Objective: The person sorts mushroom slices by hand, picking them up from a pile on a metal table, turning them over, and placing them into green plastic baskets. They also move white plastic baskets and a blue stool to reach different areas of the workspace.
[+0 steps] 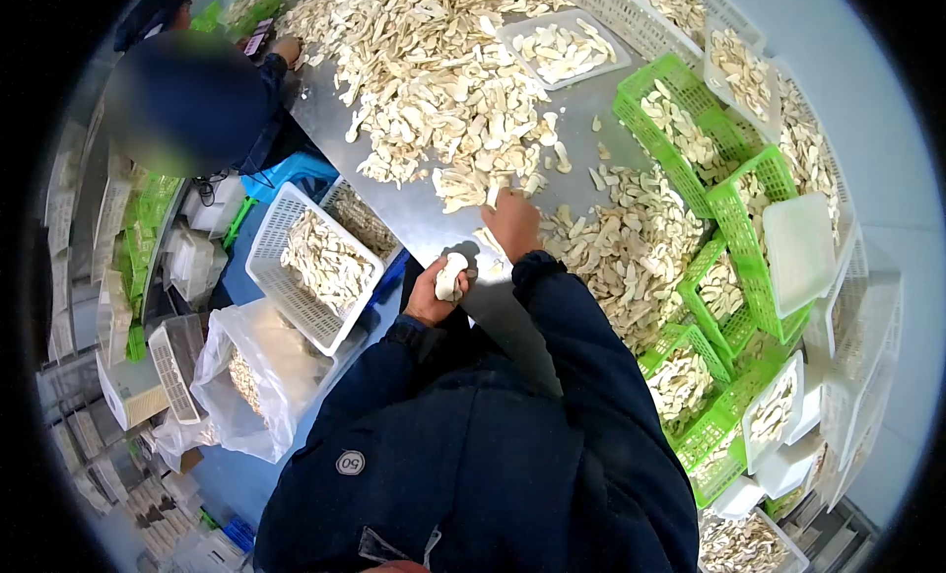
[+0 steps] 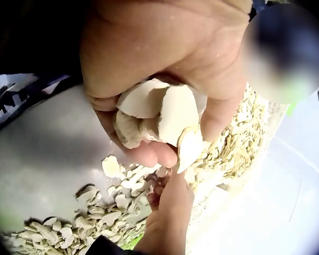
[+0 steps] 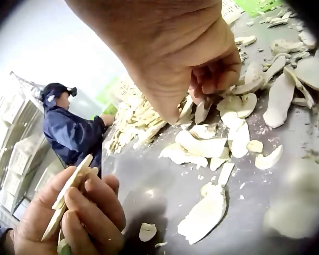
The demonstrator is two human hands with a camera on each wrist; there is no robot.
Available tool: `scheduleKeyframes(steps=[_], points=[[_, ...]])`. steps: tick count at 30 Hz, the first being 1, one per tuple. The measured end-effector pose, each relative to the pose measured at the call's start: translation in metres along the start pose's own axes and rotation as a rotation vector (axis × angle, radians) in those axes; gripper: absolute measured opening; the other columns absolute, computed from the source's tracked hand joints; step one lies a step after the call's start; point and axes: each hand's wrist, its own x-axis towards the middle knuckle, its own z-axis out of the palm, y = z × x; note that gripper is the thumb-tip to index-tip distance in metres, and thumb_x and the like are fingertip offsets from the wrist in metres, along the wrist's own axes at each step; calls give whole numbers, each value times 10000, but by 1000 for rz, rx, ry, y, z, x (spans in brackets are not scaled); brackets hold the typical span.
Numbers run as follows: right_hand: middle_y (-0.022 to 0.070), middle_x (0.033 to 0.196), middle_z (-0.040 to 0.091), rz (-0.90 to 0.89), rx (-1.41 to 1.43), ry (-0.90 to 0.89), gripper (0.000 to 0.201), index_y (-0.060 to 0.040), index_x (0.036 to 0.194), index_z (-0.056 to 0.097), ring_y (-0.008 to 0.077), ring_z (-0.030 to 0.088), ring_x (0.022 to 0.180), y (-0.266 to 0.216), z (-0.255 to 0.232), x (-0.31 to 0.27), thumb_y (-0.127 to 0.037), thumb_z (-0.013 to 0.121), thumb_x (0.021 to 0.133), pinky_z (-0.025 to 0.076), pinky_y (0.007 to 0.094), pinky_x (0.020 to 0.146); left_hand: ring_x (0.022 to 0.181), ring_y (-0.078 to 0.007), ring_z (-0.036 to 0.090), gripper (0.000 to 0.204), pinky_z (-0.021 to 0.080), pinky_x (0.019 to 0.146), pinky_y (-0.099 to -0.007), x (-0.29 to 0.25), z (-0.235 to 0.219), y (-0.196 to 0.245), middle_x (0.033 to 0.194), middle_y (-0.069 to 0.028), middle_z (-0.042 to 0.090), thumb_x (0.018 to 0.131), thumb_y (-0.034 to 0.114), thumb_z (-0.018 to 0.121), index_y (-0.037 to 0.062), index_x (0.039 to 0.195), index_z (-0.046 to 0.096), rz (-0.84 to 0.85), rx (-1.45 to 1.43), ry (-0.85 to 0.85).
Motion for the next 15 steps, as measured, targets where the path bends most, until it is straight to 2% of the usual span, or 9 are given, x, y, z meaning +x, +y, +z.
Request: scheduleKeyframes(steps=[3, 6, 7, 10, 11, 14, 15], points=[[189, 762, 629, -69, 42, -20, 283, -40, 777, 615, 381, 616, 744, 19, 9, -2, -323, 617, 789, 480, 475, 651, 878, -272, 618, 247, 537, 705, -375, -3, -3, 4, 1070, -137, 606, 948, 249, 526, 80, 1127, 544, 18, -33, -32], [201, 718, 621, -42, 216, -67, 257, -47, 734, 633, 391, 607, 702, 35, -2, -8, -290, 580, 799, 471, 473, 628, 981, -305, 612, 232, 541, 736, -392, 2, 2, 8, 1137, -142, 591, 949, 252, 522, 102, 1125, 542, 24, -67, -82], [207, 693, 615, -4, 316, -100, 273, -49, 764, 660, 391, 600, 659, 36, -8, -12, -300, 566, 818, 469, 458, 610, 1023, -316, 608, 231, 544, 753, -399, 3, 6, 9, 1158, -141, 587, 951, 256, 520, 108, 1126, 543, 25, -79, -96], [163, 626, 613, 81, 403, -353, 294, -46, 825, 682, 303, 614, 598, 35, -22, -21, -318, 573, 841, 464, 405, 578, 1071, -340, 589, 241, 534, 809, -431, 5, 22, 11, 1237, -137, 564, 958, 259, 499, 106, 1138, 542, -3, -153, -170], [91, 606, 610, 113, 521, -557, 321, -30, 852, 684, 180, 595, 567, 31, -30, -23, -338, 597, 853, 448, 345, 548, 1128, -352, 559, 273, 521, 852, -438, 11, 17, 11, 1298, -149, 525, 967, 296, 472, 111, 1158, 533, -5, -130, -224], [35, 639, 605, 119, 702, -913, 308, -19, 852, 685, 97, 569, 594, 5, -46, -18, -323, 634, 841, 432, 309, 538, 1132, -353, 555, 291, 516, 863, -442, 16, 19, 13, 1298, -148, 523, 975, 327, 441, 131, 1172, 528, -51, -123, -201], [60, 664, 600, -53, 756, -649, 293, -24, 894, 657, 148, 577, 599, 10, -23, -16, -308, 661, 818, 434, 322, 544, 1122, -352, 560, 299, 513, 861, -439, 17, 16, 12, 1299, -152, 521, 973, 327, 452, 135, 1193, 514, -46, -134, -217]])
